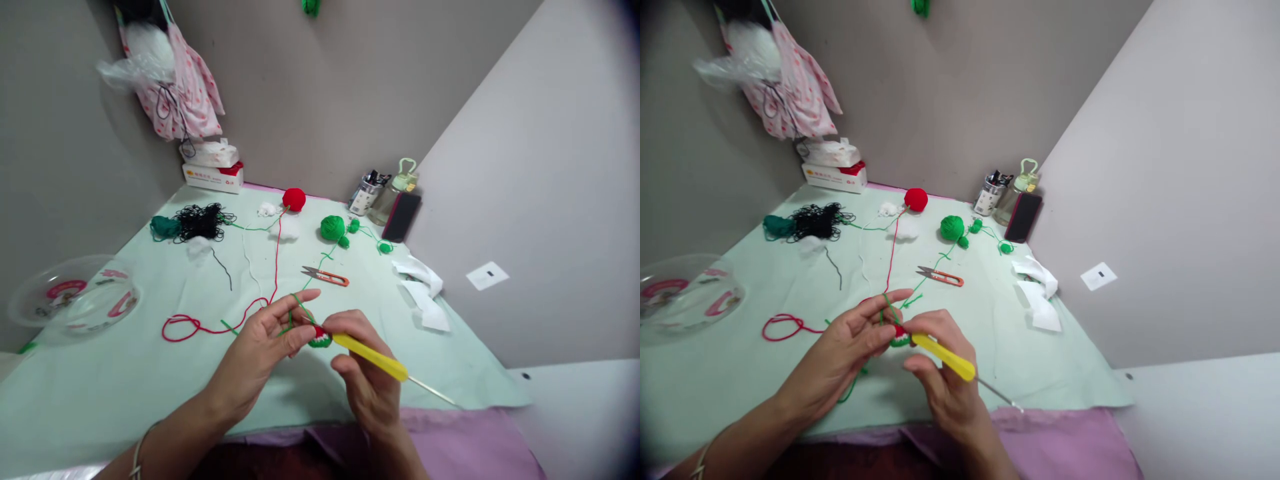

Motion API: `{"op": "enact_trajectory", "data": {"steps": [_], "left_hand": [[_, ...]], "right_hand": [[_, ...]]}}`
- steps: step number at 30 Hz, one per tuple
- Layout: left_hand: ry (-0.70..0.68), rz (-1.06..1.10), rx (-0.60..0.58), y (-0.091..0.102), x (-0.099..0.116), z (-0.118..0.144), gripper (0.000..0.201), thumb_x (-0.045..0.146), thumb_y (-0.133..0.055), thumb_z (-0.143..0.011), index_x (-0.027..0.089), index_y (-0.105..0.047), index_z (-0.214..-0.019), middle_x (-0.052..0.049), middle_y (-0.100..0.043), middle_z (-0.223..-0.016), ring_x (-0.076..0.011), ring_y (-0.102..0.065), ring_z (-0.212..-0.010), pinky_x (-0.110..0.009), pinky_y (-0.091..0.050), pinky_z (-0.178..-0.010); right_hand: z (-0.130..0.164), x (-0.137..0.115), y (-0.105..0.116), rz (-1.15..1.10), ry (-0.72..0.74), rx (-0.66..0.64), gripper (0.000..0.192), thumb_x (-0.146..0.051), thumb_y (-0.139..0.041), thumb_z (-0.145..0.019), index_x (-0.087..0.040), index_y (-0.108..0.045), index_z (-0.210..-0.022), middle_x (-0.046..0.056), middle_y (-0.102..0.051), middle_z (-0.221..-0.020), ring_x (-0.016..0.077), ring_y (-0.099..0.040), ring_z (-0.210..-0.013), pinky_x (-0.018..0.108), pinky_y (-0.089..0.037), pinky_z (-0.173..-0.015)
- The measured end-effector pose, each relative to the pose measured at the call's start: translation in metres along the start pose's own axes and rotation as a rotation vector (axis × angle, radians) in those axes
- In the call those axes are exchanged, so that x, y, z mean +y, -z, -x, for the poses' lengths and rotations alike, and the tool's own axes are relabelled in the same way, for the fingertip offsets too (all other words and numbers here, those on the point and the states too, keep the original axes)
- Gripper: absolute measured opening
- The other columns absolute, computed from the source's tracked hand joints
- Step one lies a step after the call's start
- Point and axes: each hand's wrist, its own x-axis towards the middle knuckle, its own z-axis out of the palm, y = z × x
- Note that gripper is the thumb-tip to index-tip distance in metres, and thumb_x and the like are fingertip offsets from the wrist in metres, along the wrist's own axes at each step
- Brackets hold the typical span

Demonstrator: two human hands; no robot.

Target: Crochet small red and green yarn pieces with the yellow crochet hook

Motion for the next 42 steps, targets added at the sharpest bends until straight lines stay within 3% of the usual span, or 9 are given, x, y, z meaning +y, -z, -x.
{"op": "enact_trajectory", "data": {"steps": [3, 6, 11, 17, 21, 27, 30, 36, 42], "left_hand": [[-0.010, -0.035, 0.004, 0.004, -0.001, 0.000, 0.044, 0.034, -0.085, -0.088, 0.034, -0.075, -0.131, 0.003, -0.066, -0.093, -0.0114, -0.057, -0.086, -0.022, -0.044, -0.076], [-0.018, -0.099, -0.027, 0.005, -0.002, 0.001, 0.048, 0.030, -0.087, -0.085, 0.034, -0.075, -0.132, 0.003, -0.068, -0.094, -0.0137, -0.062, -0.093, -0.025, -0.048, -0.088], [-0.016, -0.110, -0.053, 0.001, -0.003, 0.001, 0.050, 0.026, -0.088, -0.083, 0.034, -0.075, -0.130, 0.004, -0.068, -0.089, -0.0137, -0.065, -0.093, -0.026, -0.050, -0.092], [-0.001, -0.067, -0.015, 0.002, -0.007, 0.003, 0.052, 0.032, -0.088, -0.084, 0.033, -0.073, -0.134, 0.002, -0.069, -0.096, -0.0150, -0.064, -0.097, -0.025, -0.051, -0.090], [0.006, -0.036, -0.012, 0.001, -0.010, 0.004, 0.052, 0.031, -0.086, -0.087, 0.035, -0.071, -0.137, 0.001, -0.071, -0.099, -0.0150, -0.064, -0.099, -0.025, -0.050, -0.091], [0.032, 0.041, -0.051, -0.008, -0.004, 0.004, 0.053, 0.031, -0.090, -0.082, 0.031, -0.073, -0.133, 0.002, -0.071, -0.092, -0.0143, -0.067, -0.091, -0.025, -0.052, -0.085], [-0.108, -0.140, 0.040, -0.010, -0.007, 0.006, 0.052, 0.027, -0.088, -0.082, 0.030, -0.074, -0.132, 0.002, -0.071, -0.091, -0.0144, -0.066, -0.088, -0.026, -0.053, -0.085], [-0.662, -0.613, 0.180, -0.007, -0.021, 0.006, 0.050, 0.009, -0.071, -0.092, 0.032, -0.070, -0.136, 0.003, -0.073, -0.095, -0.0130, -0.065, -0.086, -0.025, -0.053, -0.088], [-0.685, -0.645, 0.189, -0.004, -0.023, 0.004, 0.049, 0.008, -0.066, -0.097, 0.035, -0.067, -0.138, 0.003, -0.072, -0.100, -0.0146, -0.067, -0.096, -0.027, -0.054, -0.093]], "right_hand": [[0.001, -0.005, 0.007, 0.066, 0.019, -0.078, 0.018, -0.022, -0.064, -0.103, -0.024, -0.072, -0.119, 0.006, -0.076, -0.100, 0.0180, -0.071, -0.090, 0.031, -0.060, -0.079], [0.003, -0.007, 0.009, 0.137, 0.116, 0.007, 0.023, -0.010, -0.063, -0.100, -0.023, -0.075, -0.116, 0.006, -0.076, -0.097, 0.0174, -0.072, -0.087, 0.030, -0.061, -0.076], [0.012, 0.000, 0.002, 0.335, 0.304, 0.073, 0.033, -0.011, -0.064, -0.100, -0.026, -0.075, -0.128, 0.010, -0.078, -0.110, 0.0219, -0.075, -0.095, 0.035, -0.065, -0.075], [0.016, 0.008, 0.002, 0.415, 0.342, -0.035, 0.048, -0.001, -0.065, -0.096, -0.022, -0.067, -0.140, 0.012, -0.077, -0.123, 0.0225, -0.076, -0.109, 0.033, -0.068, -0.081], [0.011, 0.002, 0.006, 0.540, 0.419, -0.060, 0.034, -0.007, -0.060, -0.101, -0.021, -0.071, -0.130, 0.013, -0.077, -0.123, 0.0216, -0.076, -0.111, 0.032, -0.069, -0.082], [0.011, -0.006, 0.002, 0.738, 0.523, 0.032, 0.020, -0.007, -0.063, -0.100, -0.018, -0.073, -0.112, 0.013, -0.078, -0.115, 0.0198, -0.075, -0.106, 0.031, -0.068, -0.084], [0.015, -0.005, -0.002, 0.708, 0.512, 0.107, 0.019, -0.005, -0.061, -0.100, -0.016, -0.073, -0.111, 0.015, -0.076, -0.115, 0.0215, -0.073, -0.107, 0.036, -0.067, -0.085], [0.020, -0.008, -0.009, 0.658, 0.519, 0.170, 0.017, -0.006, -0.062, -0.099, -0.016, -0.072, -0.108, 0.011, -0.075, -0.113, 0.0211, -0.073, -0.105, 0.038, -0.065, -0.087], [0.026, -0.007, -0.011, 0.570, 0.488, 0.154, 0.027, -0.005, -0.062, -0.097, -0.017, -0.072, -0.119, 0.012, -0.078, -0.106, 0.0227, -0.075, -0.101, 0.039, -0.067, -0.083]]}}
